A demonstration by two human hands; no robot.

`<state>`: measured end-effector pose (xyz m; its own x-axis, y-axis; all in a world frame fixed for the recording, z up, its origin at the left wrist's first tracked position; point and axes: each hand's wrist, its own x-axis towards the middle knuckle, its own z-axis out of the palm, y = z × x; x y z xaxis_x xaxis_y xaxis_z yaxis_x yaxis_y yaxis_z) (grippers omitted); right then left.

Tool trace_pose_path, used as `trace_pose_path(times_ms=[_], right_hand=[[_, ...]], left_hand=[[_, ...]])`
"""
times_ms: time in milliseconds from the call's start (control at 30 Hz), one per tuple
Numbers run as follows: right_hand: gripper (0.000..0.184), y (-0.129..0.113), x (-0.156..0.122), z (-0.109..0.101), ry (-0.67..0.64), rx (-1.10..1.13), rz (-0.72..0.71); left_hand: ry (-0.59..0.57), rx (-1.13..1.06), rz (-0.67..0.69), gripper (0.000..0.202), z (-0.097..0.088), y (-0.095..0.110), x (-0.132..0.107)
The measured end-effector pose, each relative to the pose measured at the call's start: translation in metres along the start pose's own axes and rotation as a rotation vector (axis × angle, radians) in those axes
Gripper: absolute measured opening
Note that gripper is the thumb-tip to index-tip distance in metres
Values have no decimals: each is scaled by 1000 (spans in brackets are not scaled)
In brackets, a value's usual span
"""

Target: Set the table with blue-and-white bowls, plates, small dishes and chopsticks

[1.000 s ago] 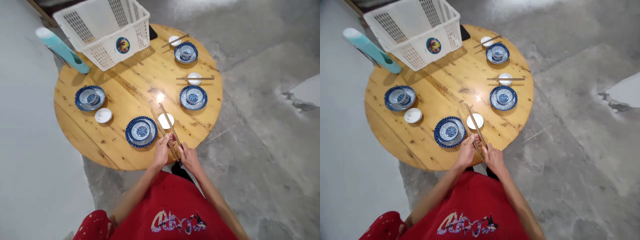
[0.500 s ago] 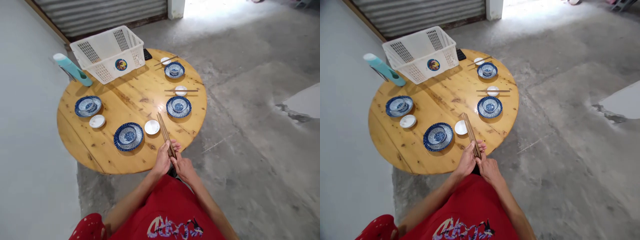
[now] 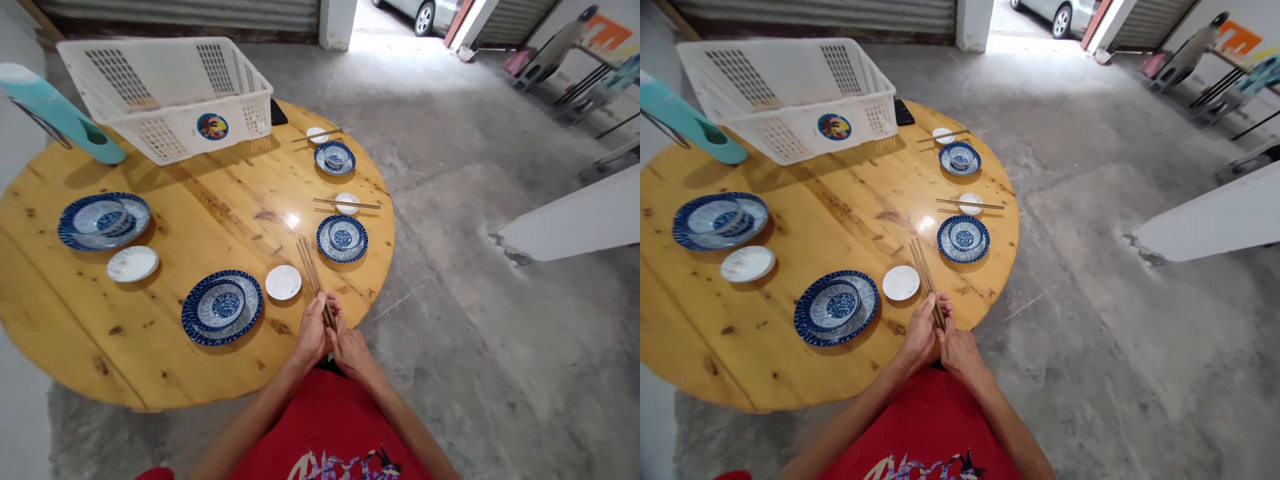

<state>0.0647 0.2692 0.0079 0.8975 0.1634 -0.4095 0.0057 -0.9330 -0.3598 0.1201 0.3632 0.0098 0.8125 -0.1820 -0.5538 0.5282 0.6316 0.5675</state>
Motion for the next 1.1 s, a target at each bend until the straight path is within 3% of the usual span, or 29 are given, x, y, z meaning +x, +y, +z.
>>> trace_pose_path(times_ms=[200,333,467,567,633,733,833,967,1100], right_hand=[[29,4,24,3,12,-80,-62],[31,32,42,-13,92,-32,-241],[30,95,84,-71,349,93,-299],[32,155,147,-130,589,43,-218],[35,191,196,-161,641,-63,-197],[42,228,260,-187,578,-190,-225],[44,242,298,-192,454,-305,-286],[32,245,317,-190,243,-449,-310],[31,243,320,-190,80,-518,-305]], left_hand=[[39,-27,47,47,2,17,24],[76,-60,136,40,14,19,41],[159,-86,243,39,32,18,61],[233,-115,293,40,53,11,76],[290,-146,324,40,73,3,84],[353,-174,355,40,107,-13,95],[404,-191,367,40,137,-26,102],[459,-215,400,39,157,-31,107],[450,-200,445,36,161,-27,115]])
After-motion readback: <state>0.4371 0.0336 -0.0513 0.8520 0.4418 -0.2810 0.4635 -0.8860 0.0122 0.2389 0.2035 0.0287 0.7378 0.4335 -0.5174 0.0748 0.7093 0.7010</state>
